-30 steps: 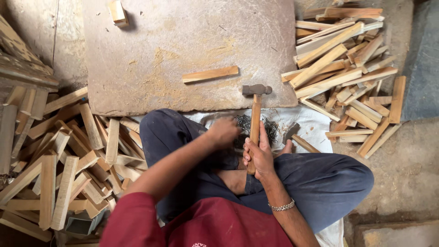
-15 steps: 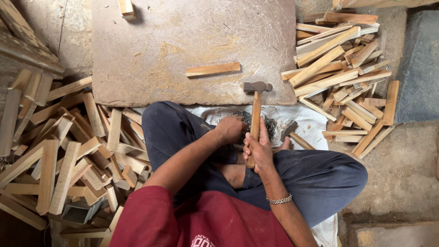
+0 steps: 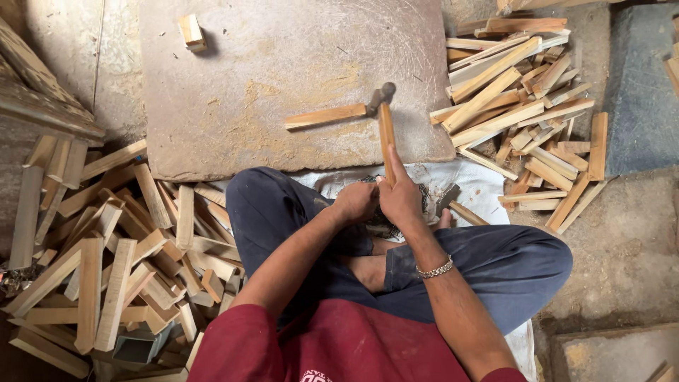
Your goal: The person sits on the floor and repeatedly hammers nails into small wooden blocks using a hammer. They pick up a block, place a nail, hammer it in, and then set the block aside, repeating this process continuously.
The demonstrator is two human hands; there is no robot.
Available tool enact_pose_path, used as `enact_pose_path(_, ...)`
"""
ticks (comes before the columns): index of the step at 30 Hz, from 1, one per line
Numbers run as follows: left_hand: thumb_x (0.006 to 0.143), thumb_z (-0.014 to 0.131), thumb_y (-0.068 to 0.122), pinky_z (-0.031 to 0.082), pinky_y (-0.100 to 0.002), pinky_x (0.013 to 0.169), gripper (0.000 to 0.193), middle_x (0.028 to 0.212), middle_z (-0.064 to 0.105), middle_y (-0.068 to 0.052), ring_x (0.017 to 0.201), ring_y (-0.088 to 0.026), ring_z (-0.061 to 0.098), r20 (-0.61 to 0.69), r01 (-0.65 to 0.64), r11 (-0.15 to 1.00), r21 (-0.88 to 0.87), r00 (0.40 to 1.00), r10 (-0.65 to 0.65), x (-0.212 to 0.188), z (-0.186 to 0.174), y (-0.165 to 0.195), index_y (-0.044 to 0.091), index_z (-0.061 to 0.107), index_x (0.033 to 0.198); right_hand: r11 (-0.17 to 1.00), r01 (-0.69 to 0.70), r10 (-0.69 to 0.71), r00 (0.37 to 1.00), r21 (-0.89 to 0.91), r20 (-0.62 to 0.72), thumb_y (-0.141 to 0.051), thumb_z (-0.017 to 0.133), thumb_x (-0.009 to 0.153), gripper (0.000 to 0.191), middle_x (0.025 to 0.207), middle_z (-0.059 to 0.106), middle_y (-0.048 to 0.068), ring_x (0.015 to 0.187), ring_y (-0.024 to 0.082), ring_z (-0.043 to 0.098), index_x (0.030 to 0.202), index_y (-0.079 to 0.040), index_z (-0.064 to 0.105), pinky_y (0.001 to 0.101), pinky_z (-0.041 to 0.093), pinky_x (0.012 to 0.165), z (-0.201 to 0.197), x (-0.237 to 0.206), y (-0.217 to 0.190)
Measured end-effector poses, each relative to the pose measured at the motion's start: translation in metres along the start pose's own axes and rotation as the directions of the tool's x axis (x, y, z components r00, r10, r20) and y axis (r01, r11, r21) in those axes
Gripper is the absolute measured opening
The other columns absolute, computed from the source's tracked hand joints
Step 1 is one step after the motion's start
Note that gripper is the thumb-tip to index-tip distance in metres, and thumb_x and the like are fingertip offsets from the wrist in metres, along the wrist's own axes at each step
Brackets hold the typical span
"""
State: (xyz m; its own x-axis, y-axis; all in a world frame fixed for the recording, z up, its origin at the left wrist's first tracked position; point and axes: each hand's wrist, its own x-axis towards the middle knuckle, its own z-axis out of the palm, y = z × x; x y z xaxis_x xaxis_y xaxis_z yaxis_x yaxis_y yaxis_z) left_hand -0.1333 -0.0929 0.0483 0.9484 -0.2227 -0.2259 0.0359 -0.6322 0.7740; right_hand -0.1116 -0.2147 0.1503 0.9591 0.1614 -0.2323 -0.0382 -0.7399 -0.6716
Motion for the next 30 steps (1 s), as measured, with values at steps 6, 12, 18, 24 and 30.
enact_pose_path(6,0.086,0.064,0.010,0.057,-0.049,0.082,0.018,0.094,0.075,-0.020,0.091,-0.041,0.072,-0.136,-0.138,0.982,-0.125,0.983,0.121,0.000,0.001,-0.011,0.008,0.077,0.098,0.974,-0.127,0.117,0.991,0.187,0.063,-0.014,0.068,0.094,0.079,0.107,0.069,0.018,0.078,0.028,0.063,0.163,-0.028,0.032,0.0404,0.054,0.064,-0.020,-0.012,-0.002)
enact_pose_path(12,0.079,0.073,0.004,0.060,-0.038,0.086,0.022,0.101,0.078,-0.014,0.093,-0.024,0.076,-0.280,-0.183,0.913,-0.365,0.957,0.079,0.010,-0.002,-0.035,0.003,0.076,0.101,0.687,-0.316,0.189,0.947,0.654,0.259,-0.003,0.061,0.094,0.083,0.074,0.056,0.002,0.050,0.007,0.049,0.165,-0.024,0.023,0.0236,0.045,0.039,-0.038,-0.035,0.014)
enact_pose_path(18,0.095,0.071,0.012,0.061,-0.033,0.081,0.005,0.102,0.075,-0.009,0.089,-0.019,0.071,-0.346,-0.017,0.997,-0.078,0.938,-0.012,0.041,-0.055,-0.060,0.011,0.076,0.096,0.510,-0.381,0.172,0.924,0.772,0.342,-0.005,0.056,0.098,0.084,0.075,0.053,0.001,0.050,0.007,0.049,0.167,-0.025,0.014,0.0242,0.046,0.041,-0.031,-0.037,0.034)
enact_pose_path(24,0.099,0.067,0.005,0.065,-0.032,0.082,0.013,0.108,0.077,-0.010,0.094,-0.017,0.075,-0.541,-0.154,0.987,-0.034,0.834,0.112,0.095,-0.100,-0.071,0.009,0.076,0.108,0.424,-0.419,0.176,0.908,0.803,0.380,-0.007,0.057,0.098,0.085,0.075,0.053,0.001,0.051,0.007,0.049,0.167,-0.026,0.013,0.0247,0.046,0.042,-0.031,-0.039,0.039)
enact_pose_path(30,0.093,0.075,0.013,0.064,-0.029,0.083,0.014,0.105,0.080,-0.007,0.090,-0.014,0.078,-0.599,-0.014,0.990,-0.143,0.797,-0.075,0.107,-0.103,-0.055,0.012,0.080,0.105,0.413,-0.424,0.178,0.906,0.806,0.385,-0.007,0.058,0.098,0.085,0.074,0.053,0.002,0.051,0.007,0.049,0.167,-0.026,0.013,0.0244,0.047,0.042,-0.030,-0.038,0.038)
